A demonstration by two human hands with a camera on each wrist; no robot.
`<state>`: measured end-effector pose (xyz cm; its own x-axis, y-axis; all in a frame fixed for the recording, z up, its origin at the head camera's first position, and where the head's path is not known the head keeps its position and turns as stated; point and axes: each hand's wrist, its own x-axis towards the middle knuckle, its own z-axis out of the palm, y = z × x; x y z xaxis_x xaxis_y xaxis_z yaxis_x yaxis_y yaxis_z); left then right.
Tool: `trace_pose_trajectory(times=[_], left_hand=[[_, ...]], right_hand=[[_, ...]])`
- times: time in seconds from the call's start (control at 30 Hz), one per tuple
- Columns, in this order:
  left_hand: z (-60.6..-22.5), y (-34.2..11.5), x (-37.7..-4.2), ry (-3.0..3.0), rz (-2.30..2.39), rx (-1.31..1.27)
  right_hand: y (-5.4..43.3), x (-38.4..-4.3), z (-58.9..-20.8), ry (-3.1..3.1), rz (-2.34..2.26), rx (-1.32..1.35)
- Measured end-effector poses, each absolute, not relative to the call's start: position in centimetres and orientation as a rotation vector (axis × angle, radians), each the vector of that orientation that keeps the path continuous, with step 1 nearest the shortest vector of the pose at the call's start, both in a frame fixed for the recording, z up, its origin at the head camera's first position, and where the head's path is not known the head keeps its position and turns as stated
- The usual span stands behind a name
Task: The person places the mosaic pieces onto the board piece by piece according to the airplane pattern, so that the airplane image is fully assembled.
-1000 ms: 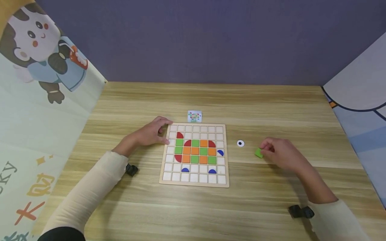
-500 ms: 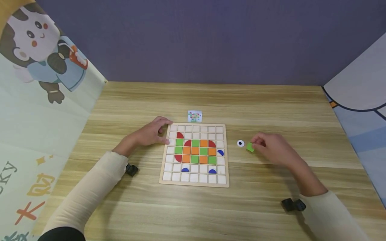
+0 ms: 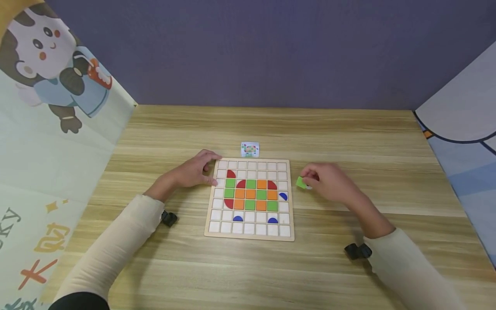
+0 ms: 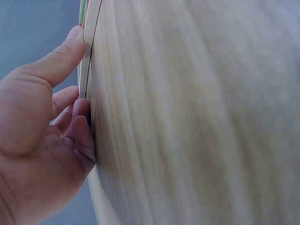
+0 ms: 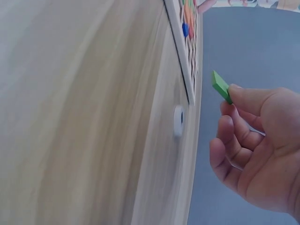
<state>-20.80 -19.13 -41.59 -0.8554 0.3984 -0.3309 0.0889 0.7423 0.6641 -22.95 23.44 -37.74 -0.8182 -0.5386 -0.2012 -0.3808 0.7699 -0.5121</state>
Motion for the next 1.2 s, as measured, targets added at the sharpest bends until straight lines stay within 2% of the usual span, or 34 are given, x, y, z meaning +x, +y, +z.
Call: trace_pose_trajectory(times=[1.2], left_hand=[[-40.8,-19.5,-20.5,2.428,0.922,0.437]], right_hand=[[10.7,-24.1,-37.8,2.465,-0.768,-0.923]])
